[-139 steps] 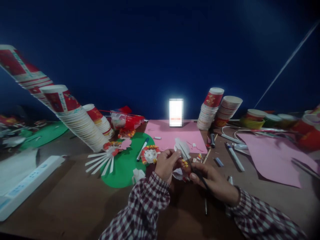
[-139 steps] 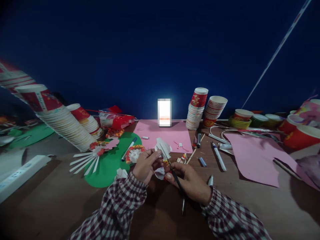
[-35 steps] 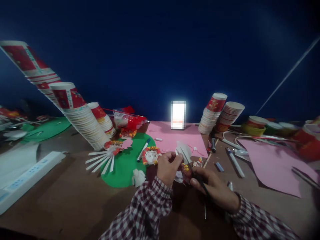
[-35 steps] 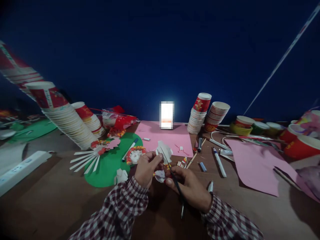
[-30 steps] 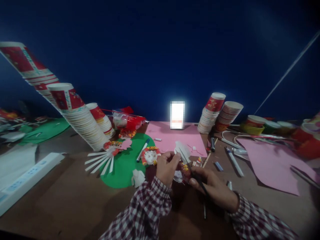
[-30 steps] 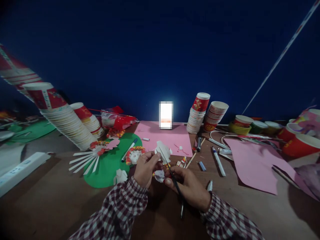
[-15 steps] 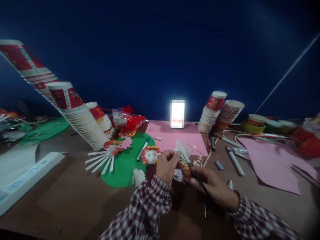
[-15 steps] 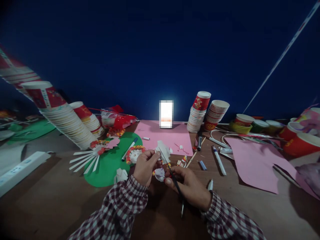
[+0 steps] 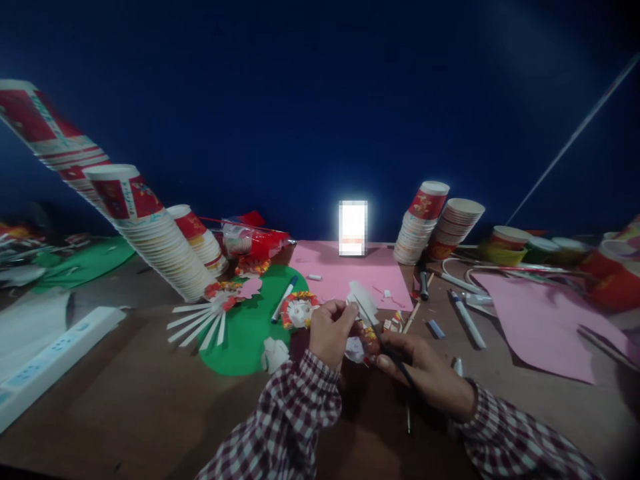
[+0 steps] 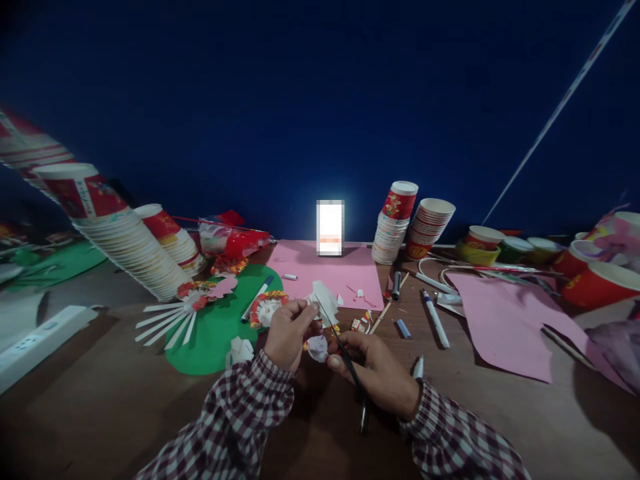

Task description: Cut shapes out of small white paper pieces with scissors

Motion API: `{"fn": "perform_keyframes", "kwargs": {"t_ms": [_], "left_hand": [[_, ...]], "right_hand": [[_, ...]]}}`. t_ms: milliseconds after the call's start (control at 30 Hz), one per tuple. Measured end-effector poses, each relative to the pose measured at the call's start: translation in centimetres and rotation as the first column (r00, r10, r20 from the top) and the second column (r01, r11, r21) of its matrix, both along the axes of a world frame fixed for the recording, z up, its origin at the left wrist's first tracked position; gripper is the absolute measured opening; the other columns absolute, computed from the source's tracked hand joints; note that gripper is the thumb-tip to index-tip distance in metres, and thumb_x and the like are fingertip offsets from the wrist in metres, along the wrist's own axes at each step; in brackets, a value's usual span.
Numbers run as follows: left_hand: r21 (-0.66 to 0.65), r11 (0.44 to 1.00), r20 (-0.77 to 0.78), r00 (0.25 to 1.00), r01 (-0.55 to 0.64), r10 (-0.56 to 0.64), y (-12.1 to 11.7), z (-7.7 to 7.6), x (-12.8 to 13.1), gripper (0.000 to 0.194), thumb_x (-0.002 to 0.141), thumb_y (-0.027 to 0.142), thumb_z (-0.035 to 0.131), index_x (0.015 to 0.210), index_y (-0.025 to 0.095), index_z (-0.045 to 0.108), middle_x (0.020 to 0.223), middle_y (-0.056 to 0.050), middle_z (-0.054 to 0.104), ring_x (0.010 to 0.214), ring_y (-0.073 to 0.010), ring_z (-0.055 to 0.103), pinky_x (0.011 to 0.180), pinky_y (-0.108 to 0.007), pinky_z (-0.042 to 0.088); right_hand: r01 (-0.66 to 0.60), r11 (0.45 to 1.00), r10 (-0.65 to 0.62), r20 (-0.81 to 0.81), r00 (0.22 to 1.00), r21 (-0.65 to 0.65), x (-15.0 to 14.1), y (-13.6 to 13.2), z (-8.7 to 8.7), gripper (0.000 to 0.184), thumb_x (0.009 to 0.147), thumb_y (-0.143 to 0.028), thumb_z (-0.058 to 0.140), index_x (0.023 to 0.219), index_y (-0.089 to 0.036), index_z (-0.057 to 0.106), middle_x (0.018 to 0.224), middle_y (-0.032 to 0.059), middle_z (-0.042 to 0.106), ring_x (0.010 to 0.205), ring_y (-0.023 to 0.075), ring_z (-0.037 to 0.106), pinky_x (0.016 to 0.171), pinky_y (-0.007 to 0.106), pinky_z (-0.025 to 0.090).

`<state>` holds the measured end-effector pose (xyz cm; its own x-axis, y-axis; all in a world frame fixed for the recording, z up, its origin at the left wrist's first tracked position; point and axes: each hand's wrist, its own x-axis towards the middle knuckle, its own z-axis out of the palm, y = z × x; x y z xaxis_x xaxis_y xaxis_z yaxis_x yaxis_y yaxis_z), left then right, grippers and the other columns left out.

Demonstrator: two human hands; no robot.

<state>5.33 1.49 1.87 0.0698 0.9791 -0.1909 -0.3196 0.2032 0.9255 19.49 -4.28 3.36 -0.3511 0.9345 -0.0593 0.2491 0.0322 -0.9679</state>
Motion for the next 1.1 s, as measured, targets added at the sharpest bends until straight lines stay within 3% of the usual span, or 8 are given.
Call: {"fn": "perform_keyframes", "kwargs": {"t_ms": [333, 700, 1100], "left_hand": [[0.001, 1.000, -0.009, 1.000, -0.001, 0.001, 0.20, -0.47, -0.10, 0.025, 0.063, 0.034, 0.068, 0.062, 0.013, 0.054, 0.050, 0.003, 0.053, 0.045, -0.0078, 0.051, 0.045, -0.018, 0.045], [0.038, 0.998, -0.039, 0.998, 0.043, -0.042, 0.04, -0.46, -0.07, 0.026, 0.065, 0.035, 0.067, 0.060, 0.014, 0.054, 0.047, 0.002, 0.054, 0.043, -0.0084, 0.050, 0.045, -0.020, 0.045], [0.019, 1.000, -0.021, 1.000, 0.012, -0.012, -0.13, -0.04, 0.03, 0.025, 0.062, 0.033, 0.068, 0.059, 0.013, 0.054, 0.049, 0.002, 0.053, 0.044, -0.0085, 0.050, 0.045, -0.021, 0.045]], "right_hand": [[0.005, 1.000, -0.006, -0.030, 1.000, -0.029, -0.01, -0.02, -0.34, 0.032, 0.080, -0.046, 0.056, 0.086, -0.015, 0.061, 0.077, 0.0032, 0.058, 0.073, 0.0186, 0.053, 0.066, 0.027, 0.043], [0.008, 1.000, -0.008, -0.056, 0.998, -0.006, -0.02, -0.13, -0.41, 0.031, 0.079, -0.046, 0.056, 0.086, -0.016, 0.059, 0.081, 0.0047, 0.059, 0.079, 0.0209, 0.055, 0.073, 0.031, 0.045], [0.013, 1.000, -0.014, -0.061, 0.998, -0.015, 0.03, -0.13, -0.49, 0.027, 0.081, -0.041, 0.058, 0.088, -0.016, 0.060, 0.083, 0.0044, 0.060, 0.080, 0.0203, 0.055, 0.074, 0.031, 0.044]]}}
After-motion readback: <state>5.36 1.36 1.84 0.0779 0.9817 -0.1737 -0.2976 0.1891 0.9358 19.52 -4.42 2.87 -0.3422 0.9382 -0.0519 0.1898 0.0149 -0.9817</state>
